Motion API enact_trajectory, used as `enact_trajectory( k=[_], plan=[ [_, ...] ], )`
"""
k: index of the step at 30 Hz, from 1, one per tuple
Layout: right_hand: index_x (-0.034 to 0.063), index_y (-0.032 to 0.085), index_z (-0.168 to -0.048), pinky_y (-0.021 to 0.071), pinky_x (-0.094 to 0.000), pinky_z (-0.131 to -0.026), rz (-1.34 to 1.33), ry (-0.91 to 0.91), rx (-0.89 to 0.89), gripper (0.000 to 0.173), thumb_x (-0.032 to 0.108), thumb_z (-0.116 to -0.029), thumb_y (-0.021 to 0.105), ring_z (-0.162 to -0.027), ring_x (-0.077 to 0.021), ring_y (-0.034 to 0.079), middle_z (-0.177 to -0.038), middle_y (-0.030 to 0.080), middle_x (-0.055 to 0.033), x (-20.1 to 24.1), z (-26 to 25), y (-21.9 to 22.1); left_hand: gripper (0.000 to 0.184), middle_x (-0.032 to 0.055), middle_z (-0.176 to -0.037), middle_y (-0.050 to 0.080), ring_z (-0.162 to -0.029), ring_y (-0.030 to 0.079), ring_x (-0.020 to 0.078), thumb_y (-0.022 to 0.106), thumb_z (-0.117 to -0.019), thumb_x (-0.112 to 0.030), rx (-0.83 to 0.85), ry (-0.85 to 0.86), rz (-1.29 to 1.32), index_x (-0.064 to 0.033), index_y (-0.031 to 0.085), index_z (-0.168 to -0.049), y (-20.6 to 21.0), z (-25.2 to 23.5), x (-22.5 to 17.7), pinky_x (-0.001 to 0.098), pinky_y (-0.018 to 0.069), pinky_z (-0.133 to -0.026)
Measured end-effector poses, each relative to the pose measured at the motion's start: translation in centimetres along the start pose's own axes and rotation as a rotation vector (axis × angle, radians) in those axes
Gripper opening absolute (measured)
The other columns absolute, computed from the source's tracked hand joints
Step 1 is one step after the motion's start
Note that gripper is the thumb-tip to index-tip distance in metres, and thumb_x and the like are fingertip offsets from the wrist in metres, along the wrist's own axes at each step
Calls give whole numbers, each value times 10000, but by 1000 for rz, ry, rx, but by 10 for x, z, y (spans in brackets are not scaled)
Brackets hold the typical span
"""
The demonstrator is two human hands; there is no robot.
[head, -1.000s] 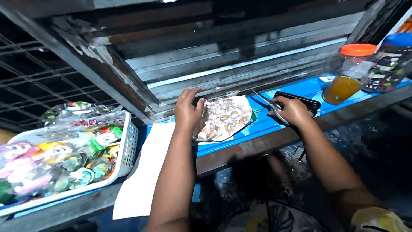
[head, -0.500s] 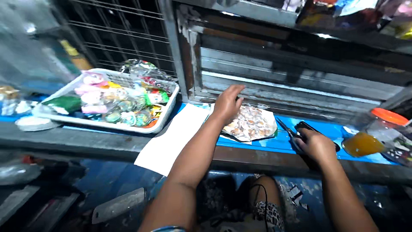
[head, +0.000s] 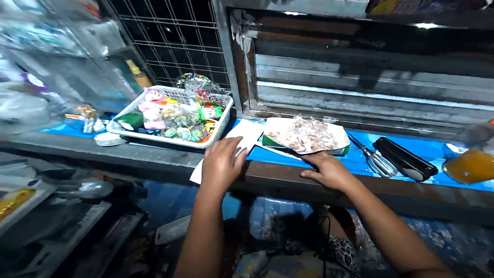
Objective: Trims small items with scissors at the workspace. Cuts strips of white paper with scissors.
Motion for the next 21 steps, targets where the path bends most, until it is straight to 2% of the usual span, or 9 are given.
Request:
enact_trajectory(
  k=[2,4,7,9,11,14,18,20,21],
  plan=[
    [130,644,-1399,414,-578,-1106,-14,-28,-47,656,630,-989,532,-1333,-339,557,-1373,659,-104,0,3,1,485,210,-1392,606,-1351,505,445,626,-1010,-410,126,-128,-73,-61,658,-1345,9,31,22,699,335,-1097],
    [105,700,-1311,474,-580,-1045,-34,-126,-213,558,551,-1007,558,-1247,-330,631,-1289,704,-115,-2,15,1,507,215,-1421,589,-1366,485,470,619,-993,-449,122,-149,-90,-77,679,-1334,14,55,29,729,303,-1091],
    [56,772,-1090,583,-535,-877,-5,-176,-655,402,407,-1015,591,-1013,-305,733,-1075,764,-127,-27,46,-10,482,184,-1293,673,-1248,588,434,524,-1011,-450,-33,-107,-2,-58,741,-1192,3,73,30,679,398,-1025],
    [23,766,-1054,577,-549,-856,102,-25,-783,380,352,-1024,578,-979,-351,727,-1038,756,-168,-58,73,-30,505,197,-1262,680,-1198,613,427,444,-1052,-419,-99,-126,32,-22,725,-1186,-7,76,37,657,433,-995],
    [25,733,-1160,528,-620,-897,220,222,-685,387,343,-1037,549,-1096,-442,669,-1164,712,-218,-88,96,-50,504,251,-1307,640,-1213,587,487,462,-1052,-408,-85,-185,-27,0,700,-1229,-12,72,46,687,427,-990],
    [65,627,-1378,457,-710,-953,254,517,-339,410,313,-1060,553,-1257,-513,557,-1380,591,-258,-113,113,-56,484,327,-1373,558,-1269,504,572,632,-1006,-356,48,-309,-131,8,644,-1326,-13,64,51,735,405,-985],
    [71,618,-1390,457,-708,-948,208,537,-245,451,369,-1055,572,-1195,-500,608,-1316,628,-268,-122,120,-54,509,306,-1448,490,-1260,539,513,709,-982,-253,93,-465,4,4,578,-1401,-12,59,35,684,447,-988],
    [96,608,-1410,446,-723,-949,142,531,-235,475,406,-1050,574,-1186,-499,611,-1295,638,-271,-127,117,-57,607,308,-1461,459,-1254,539,479,763,-936,-180,20,-521,138,-17,511,-1464,-7,64,29,649,454,-994],
    [103,606,-1414,438,-729,-950,110,529,-235,466,400,-1057,562,-1185,-500,607,-1297,632,-274,-131,115,-57,701,307,-1457,454,-1192,567,448,783,-911,-138,-27,-549,206,-32,444,-1515,-5,68,27,614,479,-950]
  ],
)
Point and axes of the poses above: each hand's wrist, its own z-axis away from the middle knuckle, its own y-axis out of the palm, x = y × z, the point moved 4 cm from there along -z, towards the middle knuckle
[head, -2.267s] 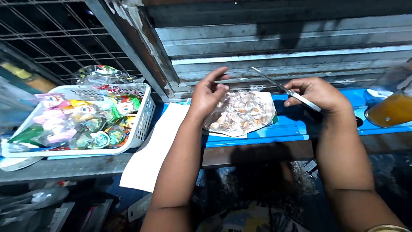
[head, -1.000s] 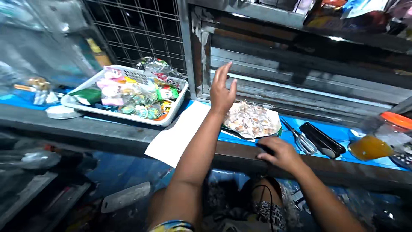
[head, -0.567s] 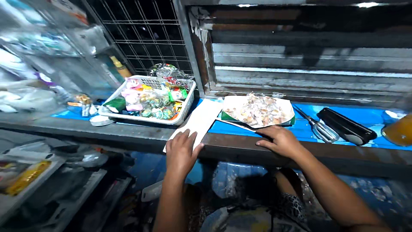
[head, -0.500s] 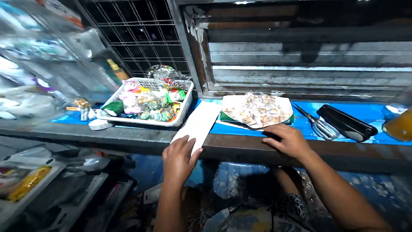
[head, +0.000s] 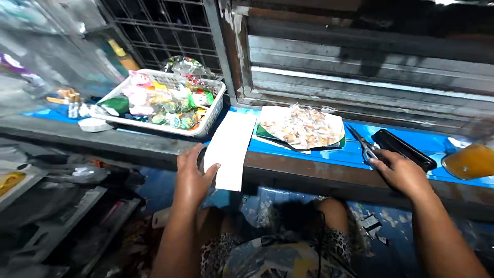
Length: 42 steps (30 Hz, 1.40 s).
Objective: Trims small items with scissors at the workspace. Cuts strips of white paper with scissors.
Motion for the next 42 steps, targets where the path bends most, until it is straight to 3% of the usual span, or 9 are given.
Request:
enact_trajectory(
  k=[5,7,9,11,15,17,24,34,42],
  plan=[
    [191,573,-1453,432,-766,-885,21,63,66,442,331,-1035,618,-1091,-529,633,-1197,676,-274,-2,-16,-5,1055,115,-1275,517,-810,647,92,736,-877,35,-78,-251,530,-209,58,-1647,16,42,4,248,574,-681],
    [205,561,-1460,431,-781,-850,-4,73,82,462,280,-1013,651,-1022,-541,641,-1124,687,-286,-6,-19,-11,952,89,-1218,582,-858,688,75,653,-911,75,27,-312,741,-177,85,-1632,25,60,8,234,599,-723],
    [171,573,-1448,457,-747,-842,-101,25,55,471,210,-990,674,-970,-506,650,-1096,685,-285,-14,-16,-19,681,61,-1165,683,-925,723,101,563,-941,80,237,-375,915,-90,294,-1543,31,77,11,273,624,-801],
    [80,549,-1453,510,-576,-810,-263,-59,-22,495,135,-973,658,-865,-344,644,-1053,680,-252,-18,-5,-24,402,15,-1034,739,-883,731,89,527,-958,71,387,-431,931,-29,478,-1345,37,89,11,274,625,-794],
    [-40,364,-1504,548,-149,-747,-801,-161,-129,677,81,-896,636,-793,44,631,-992,664,33,10,25,-14,342,-32,-1033,734,-905,719,37,538,-973,73,406,-366,876,-24,497,-1298,50,99,11,233,610,-826],
    [30,390,-1481,567,-167,-690,-1146,-174,-58,682,69,-857,663,-743,9,656,-930,694,109,35,30,3,337,-43,-1032,735,-911,716,26,537,-977,78,383,-374,870,-28,498,-1294,54,99,10,223,606,-830],
    [122,491,-1370,607,-246,-695,-1900,-366,357,618,131,-843,813,-755,-115,700,-972,728,-21,108,23,44,244,-50,-1008,752,-904,728,47,537,-987,46,201,-328,858,-58,567,-1206,51,98,10,247,615,-837],
    [242,498,-1491,595,-272,-835,-1801,-663,513,616,230,-925,743,-874,-95,713,-1066,747,43,114,10,54,217,4,-1030,714,-927,700,46,528,-1025,3,21,-424,909,1,545,-1241,69,91,-19,256,591,-863],
    [187,414,-1453,603,-265,-747,-1737,-654,484,693,184,-876,799,-798,-116,701,-976,722,25,123,13,54,164,-19,-922,721,-800,690,20,540,-1033,-19,-45,-238,814,-19,596,-1187,59,86,-44,222,589,-750]
  ],
)
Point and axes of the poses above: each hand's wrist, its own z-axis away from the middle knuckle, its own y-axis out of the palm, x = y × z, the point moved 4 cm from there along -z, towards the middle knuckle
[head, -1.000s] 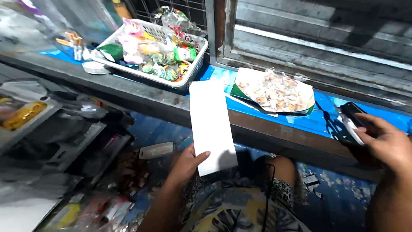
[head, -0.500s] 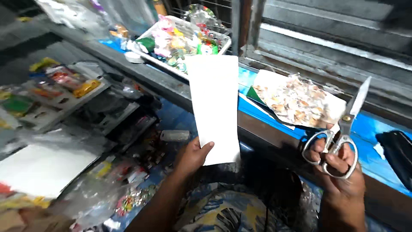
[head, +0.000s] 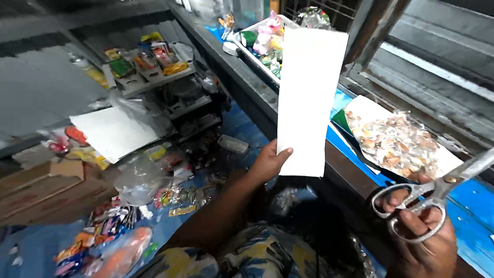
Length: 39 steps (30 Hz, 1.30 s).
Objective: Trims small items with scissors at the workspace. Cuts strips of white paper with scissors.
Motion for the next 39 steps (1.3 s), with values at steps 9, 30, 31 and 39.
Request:
enact_trajectory(
  k=[9,30,31,39],
  plan=[
    [95,564,-1350,537,-162,-598,298,-63,-78,513,208,-884,747,-660,33,608,-842,671,152,5,28,18,190,-17,-950,744,-815,723,64,516,-1045,-17,130,219,126,-84,581,-1211,38,-33,-64,253,614,-748],
    [44,452,-1383,528,-162,-734,259,276,61,573,449,-1004,595,-843,41,612,-1021,663,120,-104,65,105,197,-67,-975,729,-821,719,36,510,-1067,-89,43,190,176,-147,553,-1250,-35,-19,-25,237,620,-735],
    [38,457,-1396,536,-172,-753,273,245,94,609,466,-990,611,-863,31,623,-1038,673,109,-106,64,107,216,-65,-994,724,-837,716,33,501,-1071,-93,49,186,177,-146,537,-1278,-36,-18,-23,237,618,-749],
    [-77,388,-1465,528,-238,-830,650,514,374,670,339,-990,611,-909,-67,601,-1114,630,-97,-115,73,126,229,-19,-1048,699,-939,713,81,389,-1094,-70,65,188,363,-69,460,-1312,-19,-29,-20,309,614,-862]
  ],
)
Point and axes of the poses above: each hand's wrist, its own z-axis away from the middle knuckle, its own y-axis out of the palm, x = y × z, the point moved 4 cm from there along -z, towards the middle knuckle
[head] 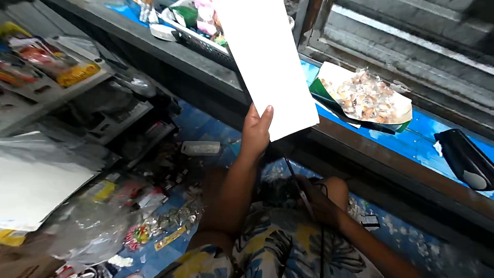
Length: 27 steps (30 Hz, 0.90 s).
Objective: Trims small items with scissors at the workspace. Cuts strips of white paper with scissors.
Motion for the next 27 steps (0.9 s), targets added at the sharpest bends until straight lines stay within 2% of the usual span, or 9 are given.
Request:
enact_trajectory(
  k=[2,4,6,13,15,16,20,25,27],
  plan=[
    [-89,356,-1473,520,-210,-834,-34,-15,-36,725,431,-1014,570,-919,-32,587,-1122,621,-71,-2,2,3,234,-16,-1050,697,-942,710,73,399,-1091,-67,40,-15,-16,-55,465,-1315,9,4,7,302,611,-867],
    [-111,350,-1450,507,-162,-811,-93,-80,-92,750,475,-1023,544,-902,22,567,-1107,605,-35,-1,3,2,246,-13,-1058,698,-951,708,67,410,-1089,-64,76,-32,-27,-42,468,-1327,16,7,14,296,608,-874],
    [-133,351,-1443,512,-158,-805,-116,-132,-138,763,480,-1027,534,-907,26,575,-1103,614,-39,-3,4,0,249,-10,-1062,700,-955,707,65,417,-1086,-57,103,-47,-33,-33,471,-1328,18,10,20,293,605,-881],
    [-134,405,-1389,541,-196,-766,-255,-104,-368,635,399,-1057,495,-850,3,610,-1002,639,13,-6,14,-23,223,-22,-1040,712,-932,716,63,449,-1073,-44,125,-41,-90,-46,497,-1290,8,13,21,287,613,-860],
    [-142,408,-1390,536,-177,-761,-232,-106,-362,530,247,-1043,502,-840,12,600,-995,625,9,-1,15,-29,234,-25,-1044,714,-933,716,59,456,-1072,-47,119,-31,-117,-43,498,-1302,5,15,20,278,612,-863],
    [-133,412,-1393,536,-176,-751,-218,-100,-350,507,219,-1040,502,-828,13,598,-986,618,15,0,14,-31,238,-25,-1043,717,-930,718,59,458,-1072,-47,115,-30,-125,-43,502,-1305,4,16,20,278,613,-860],
    [-125,437,-1394,530,-173,-739,-151,-116,-308,507,204,-1022,538,-800,16,583,-969,614,4,-2,11,-34,237,-33,-1024,721,-901,721,54,503,-1045,-15,123,-23,-138,-54,504,-1279,3,20,19,260,618,-823],
    [-139,453,-1377,524,-165,-715,-87,-153,-297,548,288,-1044,536,-772,17,576,-935,621,-16,-1,8,-34,635,-36,-1124,714,-922,721,57,697,-874,95,314,-86,-126,-162,444,-1397,-2,31,14,230,618,-792],
    [-131,463,-1379,523,-160,-717,-83,-148,-298,533,262,-1032,556,-771,26,573,-922,618,-7,-1,8,-34,612,-42,-1097,726,-914,724,61,691,-858,108,322,-139,-69,-170,473,-1358,-4,33,14,238,620,-791]
  ],
)
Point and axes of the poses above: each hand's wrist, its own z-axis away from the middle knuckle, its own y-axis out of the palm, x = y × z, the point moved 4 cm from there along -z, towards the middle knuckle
